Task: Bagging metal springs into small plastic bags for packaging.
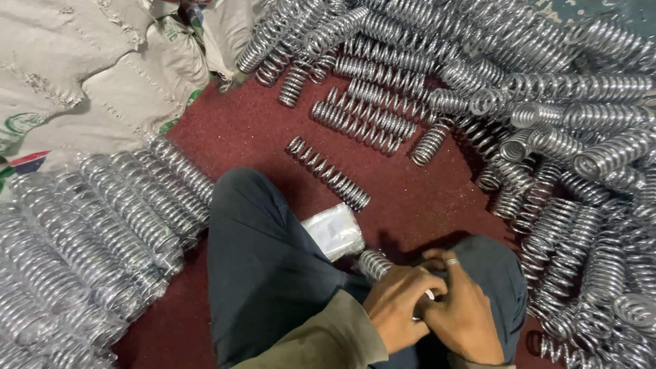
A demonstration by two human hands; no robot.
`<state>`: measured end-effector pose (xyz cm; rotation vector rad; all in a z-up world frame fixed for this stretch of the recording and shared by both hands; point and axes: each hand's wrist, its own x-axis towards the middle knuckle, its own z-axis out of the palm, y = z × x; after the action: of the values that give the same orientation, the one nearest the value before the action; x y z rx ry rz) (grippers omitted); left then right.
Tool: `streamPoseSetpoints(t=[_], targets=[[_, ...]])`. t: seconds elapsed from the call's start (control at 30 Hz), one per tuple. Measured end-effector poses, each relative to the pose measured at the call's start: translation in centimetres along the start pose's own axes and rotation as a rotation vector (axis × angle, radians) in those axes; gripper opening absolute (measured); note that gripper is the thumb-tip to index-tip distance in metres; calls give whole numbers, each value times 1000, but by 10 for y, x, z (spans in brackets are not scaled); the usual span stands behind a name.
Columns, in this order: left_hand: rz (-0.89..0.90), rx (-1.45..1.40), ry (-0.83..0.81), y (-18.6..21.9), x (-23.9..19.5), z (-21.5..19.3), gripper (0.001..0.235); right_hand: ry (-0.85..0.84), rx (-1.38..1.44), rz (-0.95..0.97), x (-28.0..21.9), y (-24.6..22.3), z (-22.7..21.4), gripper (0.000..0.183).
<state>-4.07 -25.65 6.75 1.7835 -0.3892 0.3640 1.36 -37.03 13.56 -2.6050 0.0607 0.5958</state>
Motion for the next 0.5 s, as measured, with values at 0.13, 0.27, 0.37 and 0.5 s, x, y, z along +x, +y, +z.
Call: streamPoseSetpoints(t=[0.13,0.27,0.37,0.5], targets=[[-346,-290,-197,21,-22,-25,85,-188,-25,88,13,37,24,49],[-792,-379,38,10,-54,-51,108,-35,417,122,-22,-19,23,57],[-1221,-910,202,-2,-63,-78,106,102,352,-51,-45,-48,43,63],[-671,-923,648,10,-44,-145,70,-168,446,-861,-65,-71,81,70]])
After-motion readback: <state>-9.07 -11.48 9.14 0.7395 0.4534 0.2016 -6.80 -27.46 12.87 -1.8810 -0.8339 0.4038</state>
